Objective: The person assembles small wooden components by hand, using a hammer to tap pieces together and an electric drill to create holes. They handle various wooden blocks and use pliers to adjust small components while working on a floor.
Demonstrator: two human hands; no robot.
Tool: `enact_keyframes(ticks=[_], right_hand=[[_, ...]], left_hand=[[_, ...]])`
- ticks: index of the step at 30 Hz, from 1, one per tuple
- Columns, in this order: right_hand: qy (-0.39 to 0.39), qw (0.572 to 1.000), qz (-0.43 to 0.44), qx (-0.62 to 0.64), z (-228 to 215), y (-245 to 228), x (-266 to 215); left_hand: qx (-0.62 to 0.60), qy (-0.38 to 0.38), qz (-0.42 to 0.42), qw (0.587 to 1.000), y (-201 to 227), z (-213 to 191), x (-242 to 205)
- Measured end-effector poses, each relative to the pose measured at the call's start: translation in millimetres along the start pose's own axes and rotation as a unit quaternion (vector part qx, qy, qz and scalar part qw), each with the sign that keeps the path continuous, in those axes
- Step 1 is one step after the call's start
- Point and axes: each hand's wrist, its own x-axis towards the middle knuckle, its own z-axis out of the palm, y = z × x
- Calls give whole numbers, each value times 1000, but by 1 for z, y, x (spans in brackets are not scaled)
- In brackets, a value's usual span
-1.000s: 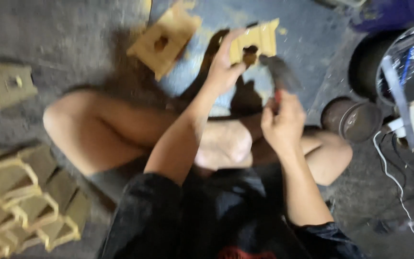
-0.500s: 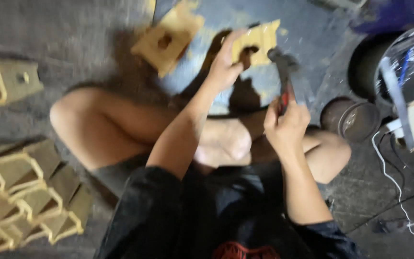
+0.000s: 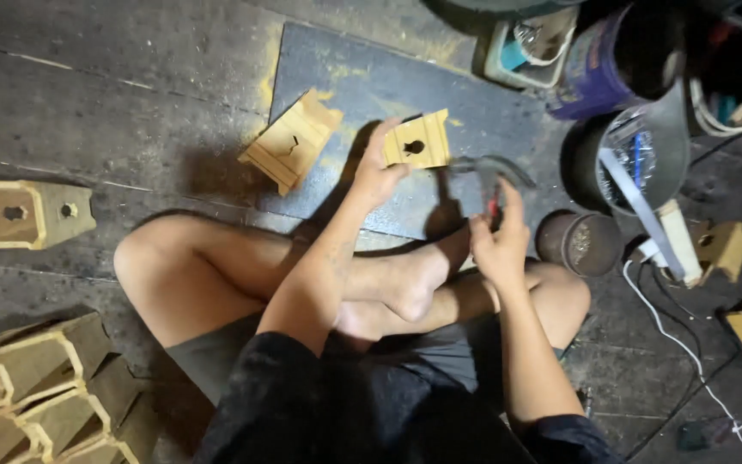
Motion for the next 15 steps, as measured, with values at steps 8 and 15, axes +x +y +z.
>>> enact_keyframes(ticks=[8, 15], right_hand=[[-59, 986, 59, -141, -21, 95, 12], [-166, 789, -31, 591, 38, 45, 4]], left_hand=[[-147, 16, -106, 983, 67, 13, -21], [-325, 2, -205, 923, 178, 31, -118]])
